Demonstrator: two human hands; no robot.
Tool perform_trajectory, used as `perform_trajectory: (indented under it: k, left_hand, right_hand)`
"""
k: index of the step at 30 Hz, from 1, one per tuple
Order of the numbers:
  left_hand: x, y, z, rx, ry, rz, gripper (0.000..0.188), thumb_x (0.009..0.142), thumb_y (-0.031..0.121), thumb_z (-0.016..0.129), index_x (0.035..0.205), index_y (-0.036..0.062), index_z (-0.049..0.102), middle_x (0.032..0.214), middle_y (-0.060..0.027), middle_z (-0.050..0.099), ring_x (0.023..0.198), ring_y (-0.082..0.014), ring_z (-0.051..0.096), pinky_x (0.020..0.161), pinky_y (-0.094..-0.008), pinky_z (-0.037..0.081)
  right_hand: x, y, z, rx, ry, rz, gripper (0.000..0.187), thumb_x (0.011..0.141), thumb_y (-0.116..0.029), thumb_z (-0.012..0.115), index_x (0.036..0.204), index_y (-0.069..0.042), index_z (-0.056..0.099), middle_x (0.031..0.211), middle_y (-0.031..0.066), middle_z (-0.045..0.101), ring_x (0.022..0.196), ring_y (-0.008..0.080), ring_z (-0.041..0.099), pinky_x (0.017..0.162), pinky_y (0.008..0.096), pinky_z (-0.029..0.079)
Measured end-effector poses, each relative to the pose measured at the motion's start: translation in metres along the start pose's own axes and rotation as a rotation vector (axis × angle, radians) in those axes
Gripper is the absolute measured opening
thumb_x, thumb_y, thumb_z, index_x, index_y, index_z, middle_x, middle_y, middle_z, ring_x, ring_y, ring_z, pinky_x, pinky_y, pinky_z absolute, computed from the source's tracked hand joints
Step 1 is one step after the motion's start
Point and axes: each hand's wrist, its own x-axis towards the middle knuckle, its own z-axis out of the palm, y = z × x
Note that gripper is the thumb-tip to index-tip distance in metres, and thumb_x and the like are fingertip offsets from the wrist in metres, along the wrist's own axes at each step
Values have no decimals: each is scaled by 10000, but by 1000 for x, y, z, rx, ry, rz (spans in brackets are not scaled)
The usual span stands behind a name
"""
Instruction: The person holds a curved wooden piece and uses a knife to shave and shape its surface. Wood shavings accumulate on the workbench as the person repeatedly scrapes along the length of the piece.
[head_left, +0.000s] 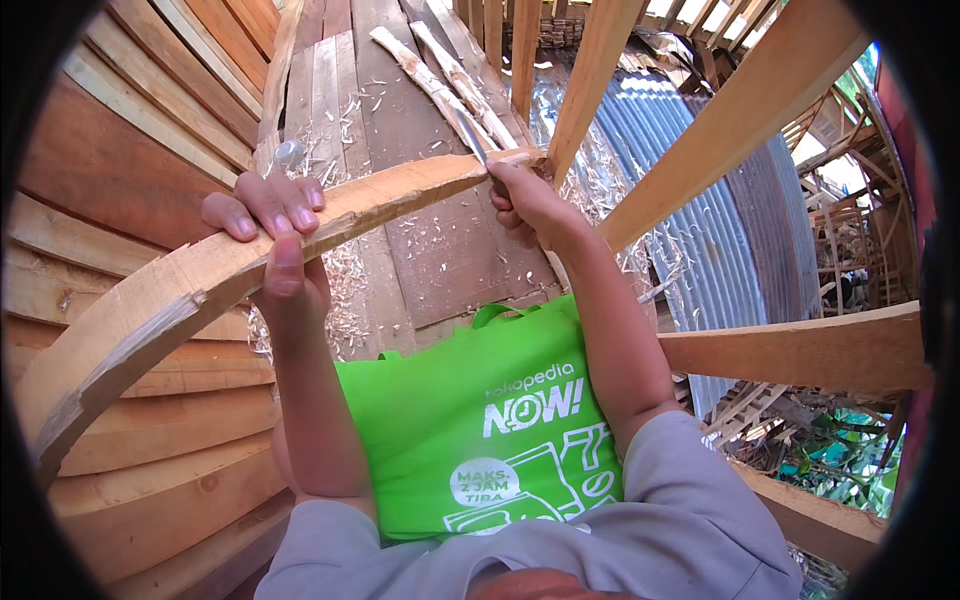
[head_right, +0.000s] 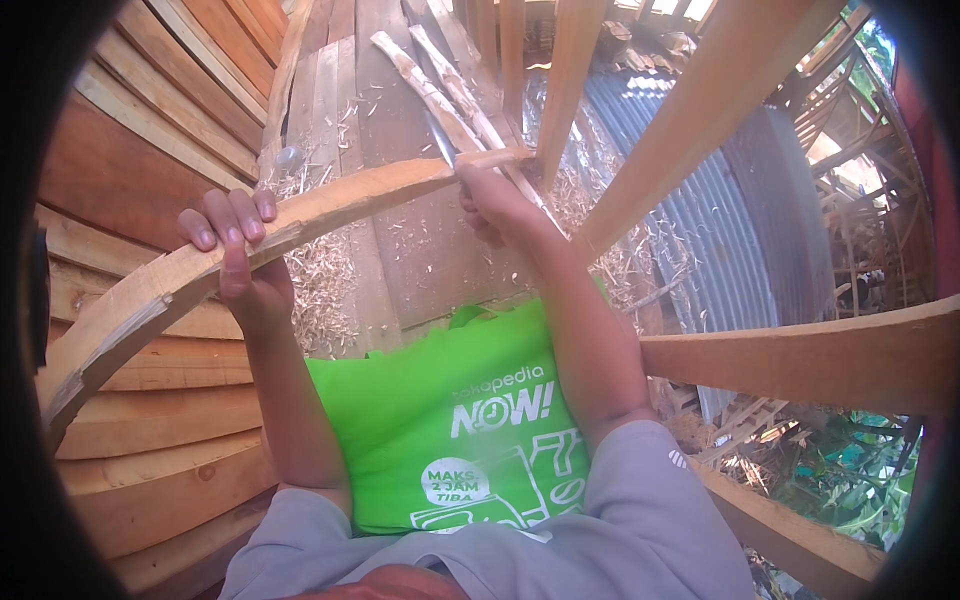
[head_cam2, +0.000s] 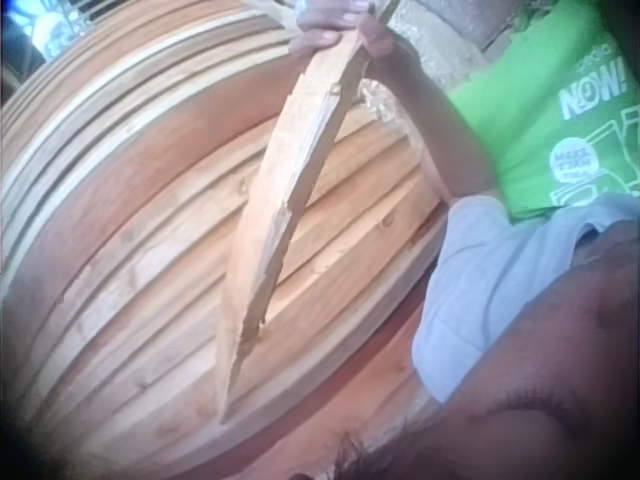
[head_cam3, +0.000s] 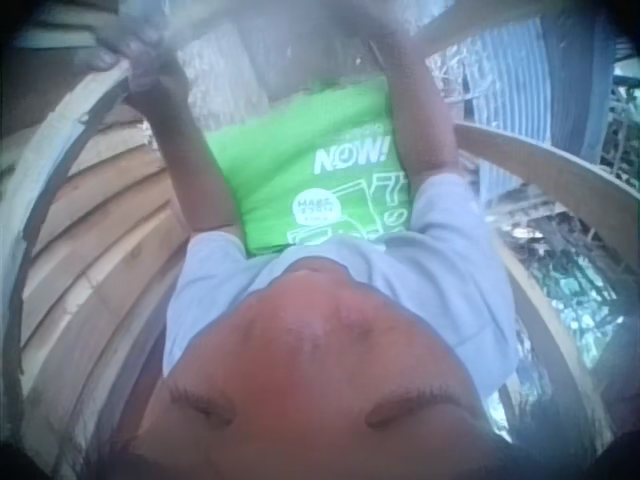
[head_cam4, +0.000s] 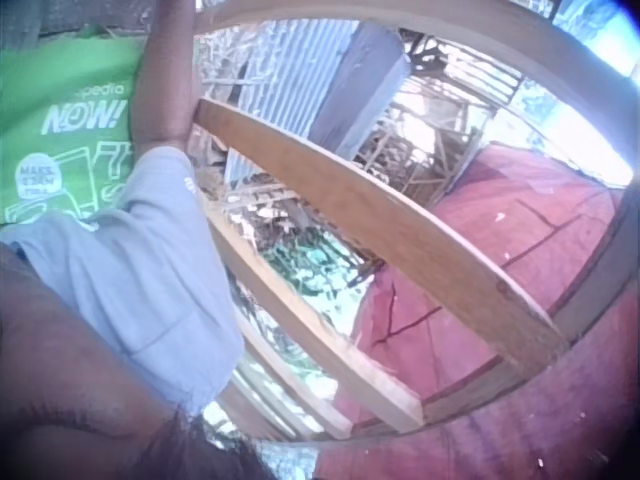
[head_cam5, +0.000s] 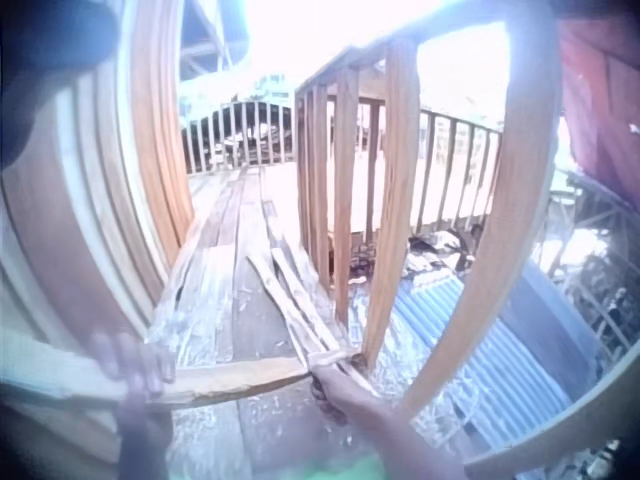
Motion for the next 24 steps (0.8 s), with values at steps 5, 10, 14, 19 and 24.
perform_trajectory:
  k: [5,10,14,19,24]
  left_hand:
    - [2,-2,10,-10,59,-26,423,793,123,775,940,202,387,826,37,459,780,-106,514,824,-336,445]
    - [2,1,3,13,44,-10,421,795,132,776,939,202,386,823,35,458,782,-104,514,830,-338,445]
    - [-1,2,9,18,22,-28,352,824,106,704,936,212,387,830,44,428,810,-101,485,855,-334,412]
    - [0,-1,7,27,-13,-20,320,839,93,657,939,218,379,841,45,410,831,-99,467,866,-329,395]
    - [-1,4,6,50,7,-15,318,838,111,664,945,218,384,840,46,408,832,-97,468,864,-331,396]
  right_hand:
    - [31,13,-27,-161,412,0,532,956,-617,386,667,-172,361,549,-55,302,436,77,197,416,293,139]
    - [14,5,-2,-2,224,34,507,960,-600,388,675,-182,368,547,-53,313,437,75,206,436,288,129]
    - [26,10,-19,-53,182,35,536,968,-607,375,648,-178,340,541,-58,299,431,67,194,420,287,131]
    - [22,21,-18,-88,223,-11,541,973,-605,372,680,-150,384,601,-18,349,482,112,280,462,335,223]
    - [10,9,7,-153,377,-34,539,973,-603,367,693,-145,416,638,7,392,530,137,324,499,347,262]
